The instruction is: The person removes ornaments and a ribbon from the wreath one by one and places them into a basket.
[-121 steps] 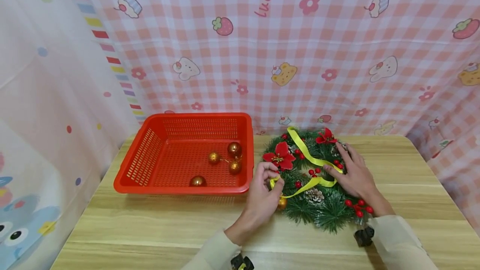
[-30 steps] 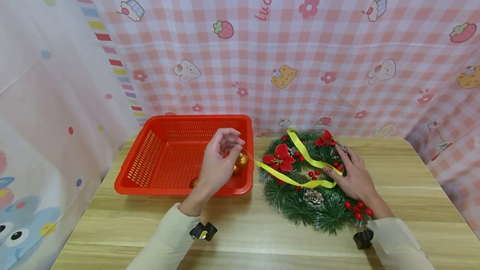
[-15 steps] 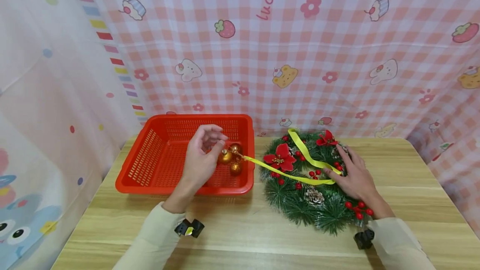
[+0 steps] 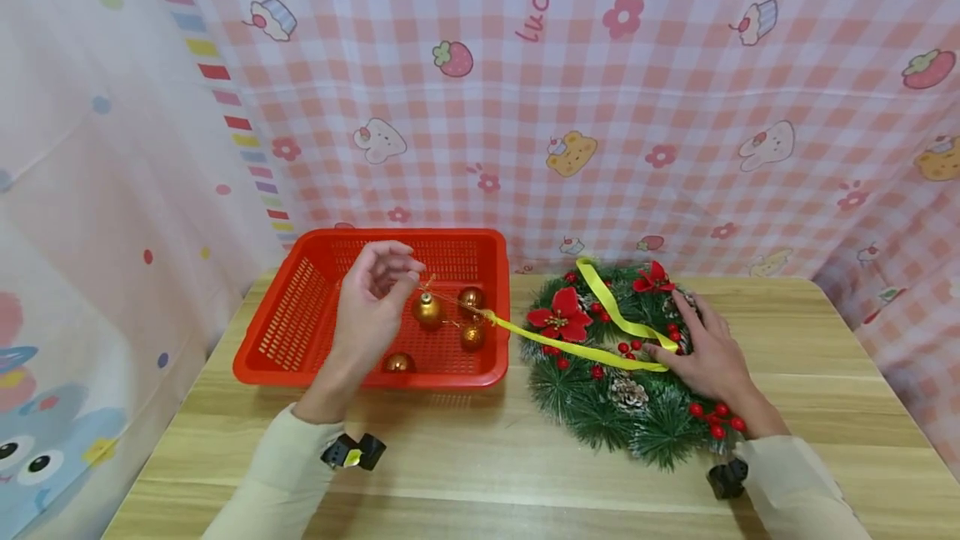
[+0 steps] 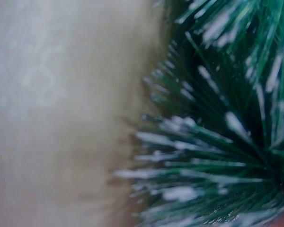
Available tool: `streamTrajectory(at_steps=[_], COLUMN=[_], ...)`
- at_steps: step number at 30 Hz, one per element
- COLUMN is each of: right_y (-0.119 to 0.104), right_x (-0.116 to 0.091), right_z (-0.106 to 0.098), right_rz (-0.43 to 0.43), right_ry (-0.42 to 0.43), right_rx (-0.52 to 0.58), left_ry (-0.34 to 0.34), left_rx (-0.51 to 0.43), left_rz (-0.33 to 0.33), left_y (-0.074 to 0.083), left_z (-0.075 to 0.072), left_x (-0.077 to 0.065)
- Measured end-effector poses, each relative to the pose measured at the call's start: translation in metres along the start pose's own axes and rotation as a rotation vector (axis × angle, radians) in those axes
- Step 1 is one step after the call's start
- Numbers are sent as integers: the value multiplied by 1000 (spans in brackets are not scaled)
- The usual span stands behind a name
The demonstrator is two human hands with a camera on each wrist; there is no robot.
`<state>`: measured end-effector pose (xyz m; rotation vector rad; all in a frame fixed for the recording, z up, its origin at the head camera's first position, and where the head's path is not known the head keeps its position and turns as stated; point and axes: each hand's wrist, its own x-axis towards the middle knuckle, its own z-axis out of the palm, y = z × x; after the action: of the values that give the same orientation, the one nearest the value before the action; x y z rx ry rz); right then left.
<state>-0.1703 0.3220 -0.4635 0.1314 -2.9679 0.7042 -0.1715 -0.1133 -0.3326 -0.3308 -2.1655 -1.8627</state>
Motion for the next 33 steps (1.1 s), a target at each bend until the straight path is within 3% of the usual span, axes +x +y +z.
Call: streamTrajectory(at_steps=[5,13,33], right_y=[0,-1,0], right_x=[0,0,0], right_z=[1,0,-1], right_rz=[-6,-14,0], right_ry=[-3,4,-16], right_rx=[-4,-2,-5], left_ry=[36,26,-204], left_rx=[23,65,248], left_rz=[-9,-57,-173], left_y=[3,0,-37], left_z=[-13,-24,-29], left_x=[1,2,2])
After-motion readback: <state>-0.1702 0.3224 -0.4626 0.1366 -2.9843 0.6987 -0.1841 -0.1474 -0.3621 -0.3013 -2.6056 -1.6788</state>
